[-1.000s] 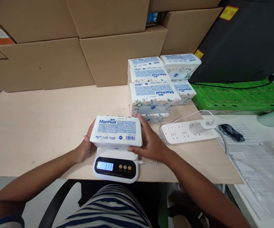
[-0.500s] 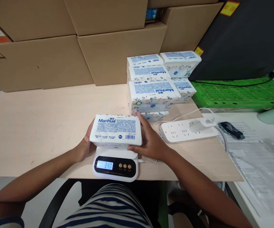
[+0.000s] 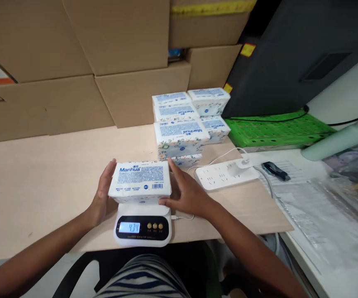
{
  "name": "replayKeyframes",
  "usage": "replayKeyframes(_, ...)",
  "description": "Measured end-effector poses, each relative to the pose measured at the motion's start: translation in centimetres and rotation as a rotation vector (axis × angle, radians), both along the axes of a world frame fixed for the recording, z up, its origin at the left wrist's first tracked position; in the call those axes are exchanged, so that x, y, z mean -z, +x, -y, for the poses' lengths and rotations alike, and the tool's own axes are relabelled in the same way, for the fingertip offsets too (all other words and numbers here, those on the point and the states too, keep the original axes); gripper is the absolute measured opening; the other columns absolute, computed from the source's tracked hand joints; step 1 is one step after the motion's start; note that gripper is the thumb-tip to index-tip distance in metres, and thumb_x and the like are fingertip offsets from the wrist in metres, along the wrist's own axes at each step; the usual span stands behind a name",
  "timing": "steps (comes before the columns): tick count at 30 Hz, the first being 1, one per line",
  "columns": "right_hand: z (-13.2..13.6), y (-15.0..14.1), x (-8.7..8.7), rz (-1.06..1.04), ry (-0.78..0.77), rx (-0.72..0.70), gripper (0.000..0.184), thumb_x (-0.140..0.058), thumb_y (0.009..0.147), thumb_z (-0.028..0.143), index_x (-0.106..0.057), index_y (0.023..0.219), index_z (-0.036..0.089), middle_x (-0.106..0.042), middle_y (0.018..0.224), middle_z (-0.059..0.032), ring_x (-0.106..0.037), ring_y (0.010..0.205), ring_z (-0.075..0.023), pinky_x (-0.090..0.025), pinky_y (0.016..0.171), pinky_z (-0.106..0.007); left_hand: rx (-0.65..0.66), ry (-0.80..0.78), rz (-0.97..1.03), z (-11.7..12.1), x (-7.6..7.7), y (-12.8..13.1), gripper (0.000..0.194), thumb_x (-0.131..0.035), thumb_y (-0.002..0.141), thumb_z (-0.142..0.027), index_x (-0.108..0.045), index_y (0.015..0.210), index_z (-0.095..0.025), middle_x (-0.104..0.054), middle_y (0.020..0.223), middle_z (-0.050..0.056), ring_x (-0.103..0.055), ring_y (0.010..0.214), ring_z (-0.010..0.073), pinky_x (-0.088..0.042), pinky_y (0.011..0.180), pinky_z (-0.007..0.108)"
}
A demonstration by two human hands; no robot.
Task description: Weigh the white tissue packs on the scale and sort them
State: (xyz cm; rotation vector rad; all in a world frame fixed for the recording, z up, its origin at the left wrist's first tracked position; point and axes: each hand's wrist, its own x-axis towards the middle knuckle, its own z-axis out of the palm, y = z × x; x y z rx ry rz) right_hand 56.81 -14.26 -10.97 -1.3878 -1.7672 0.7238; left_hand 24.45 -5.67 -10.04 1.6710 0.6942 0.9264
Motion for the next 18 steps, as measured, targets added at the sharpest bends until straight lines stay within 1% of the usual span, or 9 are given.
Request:
replayKeyframes(3, 1.0, -1.0, 0.1, -0.066, 0.092, 0.036, 0.131, -0.09, 0.085, 0.065, -0.003, 0.18, 0.044, -0.028, 0.186, -0.015, -0.033, 0.169, -0.0455, -0.034, 0.131, -0.078, -0.105, -0.024, 0.03, 0.5, -1.0, -0.1, 0.082, -0.036, 0.102, -0.086, -0.034, 0.174, -0.045, -0.016, 0.19, -0.005, -0.011, 0.177, 0.0365, -0.016, 0.145, 0.055)
replayKeyframes(5, 1.7, -2.1, 0.8, -0.22, 0.201, 0.113, 0.115, -0.078, 0.095, 0.069, -0.004, 0.18, 0.046, -0.017, 0.19, -0.0102, -0.024, 0.173, -0.0396, -0.033, 0.134, -0.074, -0.21, -0.095, 0.053, 0.8, -2.0, 0.0, 0.08, -0.033, 0.103, -0.085, -0.04, 0.171, -0.043, -0.021, 0.189, -0.003, -0.013, 0.177, 0.0336, -0.016, 0.145, 0.055)
replayKeyframes(7, 2.6, -3.1, 1.9, -0.399, 0.29, 0.234, 0.093, -0.061, 0.106, 0.067, -0.007, 0.179, 0.049, -0.013, 0.191, -0.0051, -0.021, 0.175, -0.0331, -0.034, 0.135, -0.068, -0.348, -0.127, 0.075, 0.9, -3.1, -0.1, 0.084, -0.032, 0.101, -0.088, -0.043, 0.169, -0.04, -0.025, 0.189, 0.001, -0.017, 0.176, 0.0333, -0.016, 0.145, 0.057)
replayKeyframes(9, 3.4, -3.2, 3.2, -0.54, 0.329, 0.378, 0.076, -0.049, 0.113, 0.06, -0.01, 0.178, 0.052, -0.012, 0.191, -0.0003, -0.02, 0.175, -0.0281, -0.034, 0.137, -0.066, -0.471, -0.117, 0.08, 0.6, -4.2, -0.6, 0.092, -0.034, 0.098, -0.092, -0.041, 0.171, -0.036, -0.024, 0.189, 0.004, -0.017, 0.176, 0.034, -0.016, 0.145, 0.058)
replayKeyframes(10, 3.8, -3.0, 3.9, -0.586, 0.336, 0.445, 0.072, -0.046, 0.115, 0.057, -0.012, 0.177, 0.053, -0.012, 0.191, 0.0019, -0.018, 0.175, -0.0266, -0.031, 0.138, -0.065, -0.522, -0.113, 0.08, 0.4, -4.8, -1.0, 0.097, -0.034, 0.096, -0.094, -0.039, 0.172, -0.034, -0.024, 0.189, 0.006, -0.017, 0.176, 0.0341, -0.016, 0.145, 0.058)
replayKeyframes(13, 4.2, -1.6, 5.8, -0.672, 0.344, 0.608, 0.07, -0.042, 0.116, 0.055, -0.011, 0.178, 0.051, -0.007, 0.191, 0.0059, -0.009, 0.176, -0.0239, -0.019, 0.141, -0.066, -0.634, -0.15, 0.1, -0.5, -5.9, -2.0, 0.1, -0.027, 0.1, -0.091, -0.032, 0.176, -0.027, -0.022, 0.189, 0.011, -0.019, 0.176, 0.0321, -0.019, 0.144, 0.055)
replayKeyframes(15, 3.7, -1.4, 6.3, -0.67, 0.334, 0.673, 0.069, -0.037, 0.116, 0.055, -0.007, 0.179, 0.05, -0.004, 0.191, 0.0074, -0.005, 0.176, -0.0229, -0.014, 0.142, -0.067, -0.67, -0.203, 0.083, -0.7, -5.9, -1.7, 0.096, -0.021, 0.104, -0.083, -0.026, 0.178, -0.023, -0.02, 0.189, 0.013, -0.019, 0.176, 0.0315, -0.02, 0.144, 0.054)
replayKeyframes(16, 3.4, -1.7, 6.2, -0.638, 0.329, 0.666, 0.069, -0.035, 0.116, 0.057, -0.007, 0.179, 0.05, -0.005, 0.191, 0.0078, -0.005, 0.176, -0.0225, -0.015, 0.141, -0.066, -0.659, -0.232, 0.049, -0.5, -5.7, -1.0, 0.094, -0.017, 0.105, -0.081, -0.024, 0.179, -0.023, -0.018, 0.19, 0.013, -0.018, 0.176, 0.0321, -0.019, 0.144, 0.055)
replayKeyframes(18, 2.5, -3.3, 5.1, -0.517, 0.309, 0.509, 0.075, -0.037, 0.114, 0.065, -0.006, 0.18, 0.046, -0.009, 0.191, 0.0057, -0.007, 0.177, -0.0234, -0.022, 0.14, -0.064, -0.539, -0.276, -0.022, 0.6, -5.2, 1.1, 0.092, -0.013, 0.105, -0.081, -0.021, 0.18, -0.027, -0.016, 0.19, 0.009, -0.013, 0.176, 0.0336, -0.02, 0.143, 0.058)
